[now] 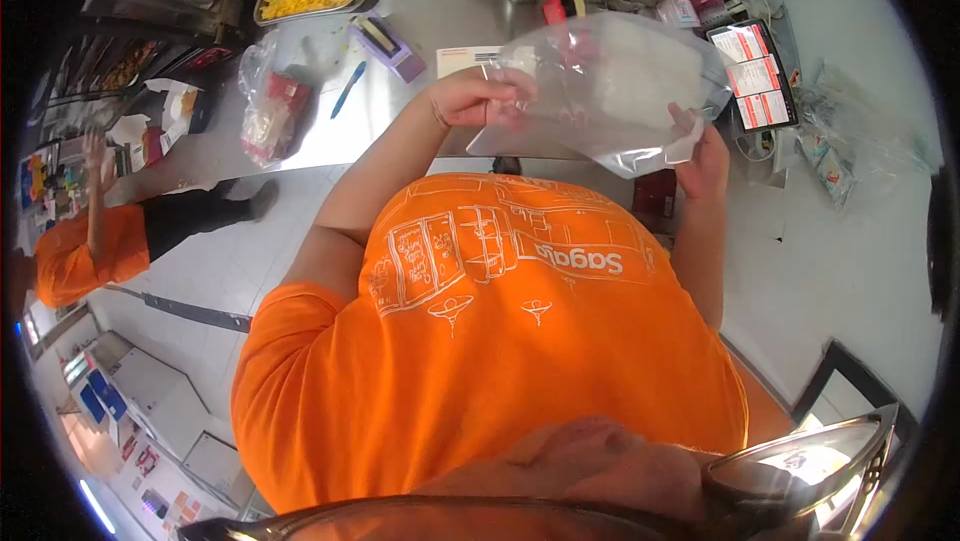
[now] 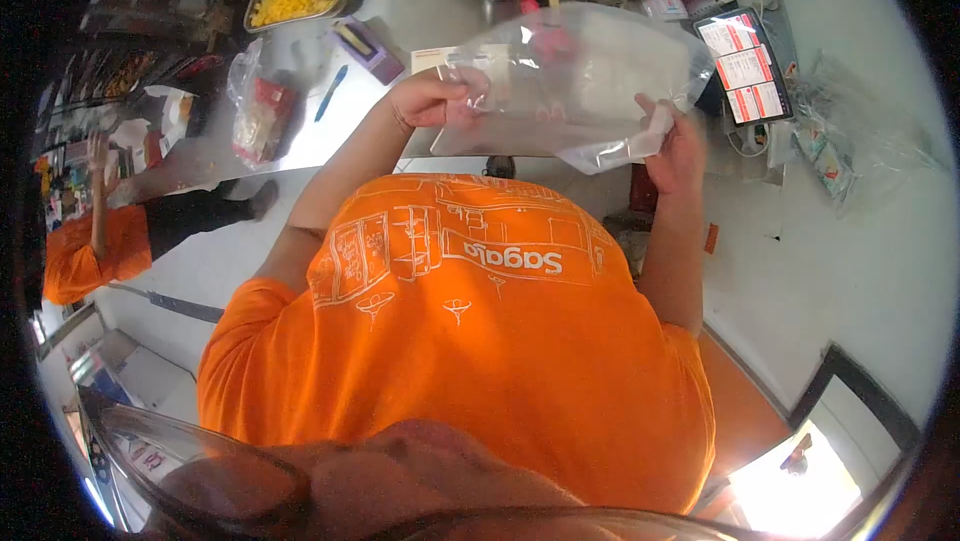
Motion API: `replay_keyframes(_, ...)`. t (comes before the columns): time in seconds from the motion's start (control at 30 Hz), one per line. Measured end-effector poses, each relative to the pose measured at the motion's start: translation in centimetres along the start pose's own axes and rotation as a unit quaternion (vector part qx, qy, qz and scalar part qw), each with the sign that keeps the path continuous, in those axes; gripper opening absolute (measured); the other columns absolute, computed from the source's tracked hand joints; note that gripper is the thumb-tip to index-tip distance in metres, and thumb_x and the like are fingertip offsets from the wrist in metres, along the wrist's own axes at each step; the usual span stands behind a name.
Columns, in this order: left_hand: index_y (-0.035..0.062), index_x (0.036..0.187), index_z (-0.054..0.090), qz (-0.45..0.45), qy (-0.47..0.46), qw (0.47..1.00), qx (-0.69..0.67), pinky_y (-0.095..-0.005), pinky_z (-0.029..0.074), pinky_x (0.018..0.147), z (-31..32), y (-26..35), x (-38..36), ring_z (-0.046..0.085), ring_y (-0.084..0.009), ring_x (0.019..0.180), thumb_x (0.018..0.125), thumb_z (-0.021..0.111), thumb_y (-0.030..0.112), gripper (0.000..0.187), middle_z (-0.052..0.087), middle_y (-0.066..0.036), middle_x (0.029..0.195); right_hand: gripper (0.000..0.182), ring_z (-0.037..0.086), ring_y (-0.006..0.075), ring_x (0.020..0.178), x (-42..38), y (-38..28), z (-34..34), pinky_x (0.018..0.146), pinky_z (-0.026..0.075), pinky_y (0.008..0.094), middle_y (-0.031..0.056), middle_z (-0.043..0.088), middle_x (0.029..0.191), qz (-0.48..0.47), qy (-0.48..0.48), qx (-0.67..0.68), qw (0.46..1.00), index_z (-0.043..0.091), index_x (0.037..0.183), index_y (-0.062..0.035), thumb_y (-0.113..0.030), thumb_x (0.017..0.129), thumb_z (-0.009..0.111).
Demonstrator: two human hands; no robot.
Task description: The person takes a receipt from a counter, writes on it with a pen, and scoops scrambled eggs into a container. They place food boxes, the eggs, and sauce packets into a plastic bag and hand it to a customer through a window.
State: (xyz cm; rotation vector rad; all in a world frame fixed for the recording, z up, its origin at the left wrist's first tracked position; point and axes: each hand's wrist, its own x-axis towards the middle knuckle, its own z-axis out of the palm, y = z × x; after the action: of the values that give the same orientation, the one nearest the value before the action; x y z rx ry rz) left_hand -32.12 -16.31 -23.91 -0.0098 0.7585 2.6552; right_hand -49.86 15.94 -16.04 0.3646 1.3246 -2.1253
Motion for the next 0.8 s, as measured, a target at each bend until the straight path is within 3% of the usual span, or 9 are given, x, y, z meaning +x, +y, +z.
replay_keyframes(0.1, 0.0019, 0.102, 0.067, -0.008, 0.096, 0.982, 0.164, -0.0281, 0.051, 0.078, 1.9, 0.3, -3.2, 0.063, -0.0122, 0.089, 0.092, 0.064, 0.022, 0.023, 0.068, -0.004, 0.093, 0.02, 0.058, 0.0208, 0.094, 2.6, 3.9, -3.7, 0.079, 0.05, 0.0326, 0.0162, 0.061, 0.11, -0.127, 0.039, -0.187, 0.973, 0.055, 0.106, -0.0004, -0.018, 0.099, 0.047)
replay_keyframes(0.17, 0.0023, 0.101, 0.068, 0.021, 0.195, 0.931, 0.307, -0.0256, 0.049, 0.073, 1.4, -0.5, -5.1, 0.061, -0.0095, 0.084, 0.089, 0.069, 0.025, 0.026, 0.068, -0.001, 0.089, 0.017, 0.057, 0.019, 0.092, 2.4, 7.3, -2.9, 0.082, 0.048, 0.0313, 0.0124, 0.062, 0.098, -0.365, 0.241, -0.44, 0.784, 0.056, 0.103, -0.0006, -0.016, 0.098, 0.05)
replay_keyframes(0.3, 0.002, 0.099, 0.067, 0.058, 0.275, 0.93, 0.239, -0.0274, 0.047, 0.07, 3.7, -3.9, -10.3, 0.057, -0.0089, 0.075, 0.081, 0.078, 0.026, 0.032, 0.066, 0.0, 0.085, 0.014, 0.055, 0.0144, 0.08, -7.0, 16.1, 7.8, 0.071, 0.046, 0.0319, 0.004, 0.06, 0.087, -0.25, -0.238, -0.461, 0.817, 0.059, 0.091, -0.0015, -0.015, 0.095, 0.058)
replay_keyframes(0.37, 0.0024, 0.103, 0.065, 0.046, 0.254, 0.941, 0.218, -0.0278, 0.047, 0.074, 4.6, -5.6, -12.9, 0.059, -0.0104, 0.081, 0.081, 0.078, 0.029, 0.037, 0.066, -0.002, 0.09, 0.016, 0.055, 0.0136, 0.073, -11.4, 20.5, 12.8, 0.065, 0.046, 0.0319, 0.0035, 0.059, 0.078, -0.149, -0.32, -0.522, 0.777, 0.06, 0.086, -0.0001, -0.015, 0.092, 0.062)
replay_keyframes(0.47, 0.0019, 0.113, 0.061, 0.015, 0.217, 0.953, 0.212, -0.0304, 0.048, 0.078, 4.6, -5.3, -18.1, 0.06, -0.015, 0.085, 0.082, 0.076, 0.025, 0.041, 0.065, -0.005, 0.097, 0.018, 0.055, 0.0156, 0.067, -11.9, 24.0, 12.8, 0.062, 0.045, 0.0316, 0.0064, 0.059, 0.072, -0.267, -0.433, -0.504, 0.698, 0.06, 0.081, 0.0007, -0.015, 0.089, 0.064)
replay_keyframes(0.57, 0.0041, 0.092, 0.068, 0.031, 0.515, 0.624, 0.587, -0.0333, 0.05, 0.065, -4.1, -2.3, -26.5, 0.062, -0.017, 0.072, 0.082, 0.065, 0.014, 0.014, 0.067, -0.009, 0.077, 0.014, 0.053, 0.0222, 0.06, -10.0, 22.4, 7.0, 0.058, 0.043, 0.0363, 0.0129, 0.056, 0.066, -0.328, -0.205, -0.542, 0.746, 0.059, 0.079, 0.0001, -0.012, 0.086, 0.062)
replay_keyframes(0.63, 0.0059, 0.069, 0.053, 0.139, 0.602, 0.662, 0.424, -0.0352, 0.042, 0.052, -6.1, 0.8, -32.9, 0.054, -0.0174, 0.055, 0.081, 0.06, 0.009, 0.014, 0.058, -0.005, 0.062, 0.012, 0.054, 0.0249, 0.06, -9.6, 22.2, 4.6, 0.057, 0.043, 0.0391, 0.0133, 0.055, 0.063, -0.26, -0.125, -0.607, 0.74, 0.061, 0.08, -0.0006, -0.012, 0.084, 0.062)
replay_keyframes(0.73, 0.0059, 0.069, 0.047, 0.251, 0.558, 0.508, 0.606, -0.0394, 0.04, 0.055, -4.6, -0.1, -32.8, 0.054, -0.0273, 0.057, 0.075, 0.058, 0.004, 0.012, 0.053, -0.011, 0.06, 0.02, 0.06, 0.0278, 0.069, -11.1, 25.1, 3.6, 0.063, 0.046, 0.0423, 0.0114, 0.06, 0.069, -0.193, -0.095, -0.734, 0.644, 0.063, 0.082, -0.0025, -0.021, 0.078, 0.069)
replay_keyframes(0.8, 0.0051, 0.073, 0.05, 0.22, 0.514, 0.459, 0.69, -0.0425, 0.042, 0.059, -0.3, -0.3, -30.9, 0.054, -0.0371, 0.063, 0.071, 0.056, 0.002, 0.007, 0.055, -0.018, 0.065, 0.023, 0.06, 0.0319, 0.082, -14.1, 26.6, 8.3, 0.073, 0.048, 0.0439, 0.0148, 0.061, 0.078, -0.403, -0.109, -0.628, 0.657, 0.062, 0.082, -0.0016, -0.023, 0.078, 0.07)
